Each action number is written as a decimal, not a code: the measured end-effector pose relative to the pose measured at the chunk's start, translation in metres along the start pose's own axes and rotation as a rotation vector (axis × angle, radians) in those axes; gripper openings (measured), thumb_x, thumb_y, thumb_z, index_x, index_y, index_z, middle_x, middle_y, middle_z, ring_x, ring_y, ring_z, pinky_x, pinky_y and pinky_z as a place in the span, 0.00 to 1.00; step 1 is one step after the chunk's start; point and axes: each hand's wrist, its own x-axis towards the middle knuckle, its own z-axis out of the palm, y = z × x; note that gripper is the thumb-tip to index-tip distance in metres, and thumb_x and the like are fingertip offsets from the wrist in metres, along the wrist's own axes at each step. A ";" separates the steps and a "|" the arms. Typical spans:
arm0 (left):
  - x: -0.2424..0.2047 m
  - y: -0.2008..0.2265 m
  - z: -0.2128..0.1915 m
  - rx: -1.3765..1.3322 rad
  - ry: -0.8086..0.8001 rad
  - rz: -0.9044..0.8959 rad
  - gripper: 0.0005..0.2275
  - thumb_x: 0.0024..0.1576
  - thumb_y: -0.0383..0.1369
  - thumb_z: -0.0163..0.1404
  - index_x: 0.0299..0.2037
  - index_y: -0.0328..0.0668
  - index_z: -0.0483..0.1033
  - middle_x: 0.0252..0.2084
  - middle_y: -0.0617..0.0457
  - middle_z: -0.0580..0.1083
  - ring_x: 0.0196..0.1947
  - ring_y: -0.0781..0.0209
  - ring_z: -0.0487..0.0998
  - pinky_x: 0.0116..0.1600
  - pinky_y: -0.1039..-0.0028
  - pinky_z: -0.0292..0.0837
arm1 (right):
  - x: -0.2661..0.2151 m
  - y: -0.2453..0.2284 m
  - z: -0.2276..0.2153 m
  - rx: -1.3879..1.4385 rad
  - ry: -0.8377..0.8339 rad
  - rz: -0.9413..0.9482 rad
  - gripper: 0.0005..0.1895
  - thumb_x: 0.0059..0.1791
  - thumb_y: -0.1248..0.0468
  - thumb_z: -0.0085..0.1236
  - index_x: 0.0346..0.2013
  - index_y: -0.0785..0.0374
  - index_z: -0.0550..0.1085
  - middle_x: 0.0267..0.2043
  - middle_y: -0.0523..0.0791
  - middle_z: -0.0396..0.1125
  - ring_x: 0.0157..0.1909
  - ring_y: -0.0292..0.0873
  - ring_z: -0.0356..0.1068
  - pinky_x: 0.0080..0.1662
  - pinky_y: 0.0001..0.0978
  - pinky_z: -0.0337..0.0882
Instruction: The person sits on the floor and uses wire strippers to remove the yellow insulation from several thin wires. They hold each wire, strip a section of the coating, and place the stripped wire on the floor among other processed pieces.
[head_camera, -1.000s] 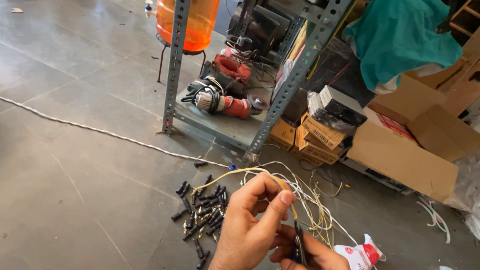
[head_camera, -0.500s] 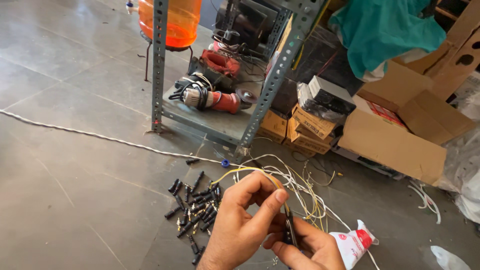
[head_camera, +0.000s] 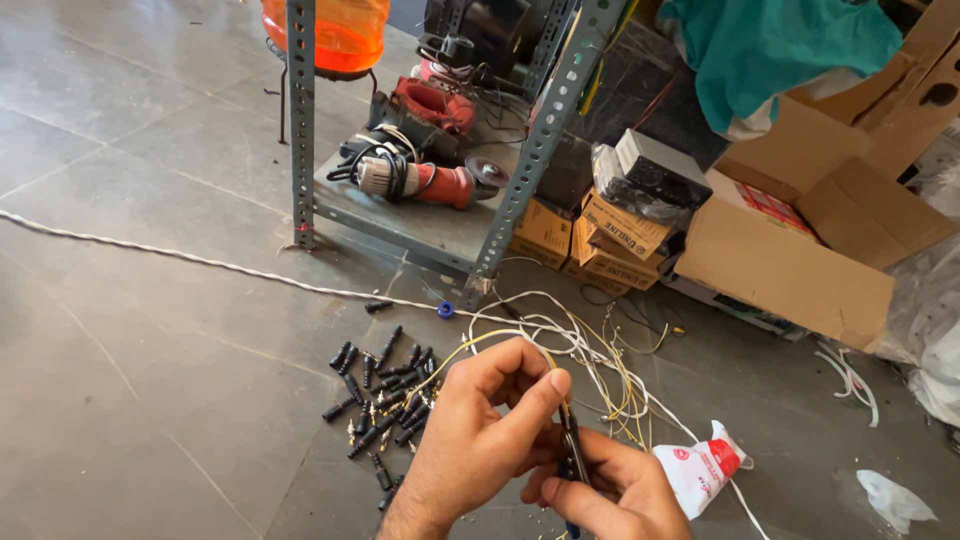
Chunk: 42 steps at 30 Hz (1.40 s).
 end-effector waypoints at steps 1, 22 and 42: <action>0.000 -0.001 0.000 -0.009 -0.003 -0.014 0.09 0.59 0.31 0.56 0.30 0.35 0.74 0.24 0.61 0.72 0.26 0.76 0.70 0.31 0.81 0.68 | 0.000 0.001 0.000 -0.005 0.022 0.031 0.25 0.41 0.72 0.53 0.54 0.70 0.75 0.37 0.52 0.79 0.41 0.44 0.78 0.49 0.38 0.76; 0.001 -0.009 -0.004 -0.092 -0.068 -0.107 0.08 0.60 0.30 0.55 0.31 0.34 0.73 0.27 0.60 0.73 0.28 0.77 0.72 0.31 0.82 0.72 | -0.002 0.005 0.005 0.028 0.005 0.091 0.24 0.43 0.71 0.54 0.55 0.68 0.75 0.34 0.53 0.78 0.30 0.42 0.72 0.38 0.34 0.72; 0.002 -0.051 0.013 -0.043 -0.190 -0.232 0.08 0.61 0.31 0.55 0.32 0.35 0.74 0.26 0.58 0.74 0.25 0.74 0.74 0.29 0.81 0.71 | -0.011 0.053 -0.014 0.074 -0.050 0.004 0.22 0.44 0.67 0.55 0.52 0.69 0.74 0.38 0.51 0.79 0.36 0.43 0.75 0.44 0.36 0.75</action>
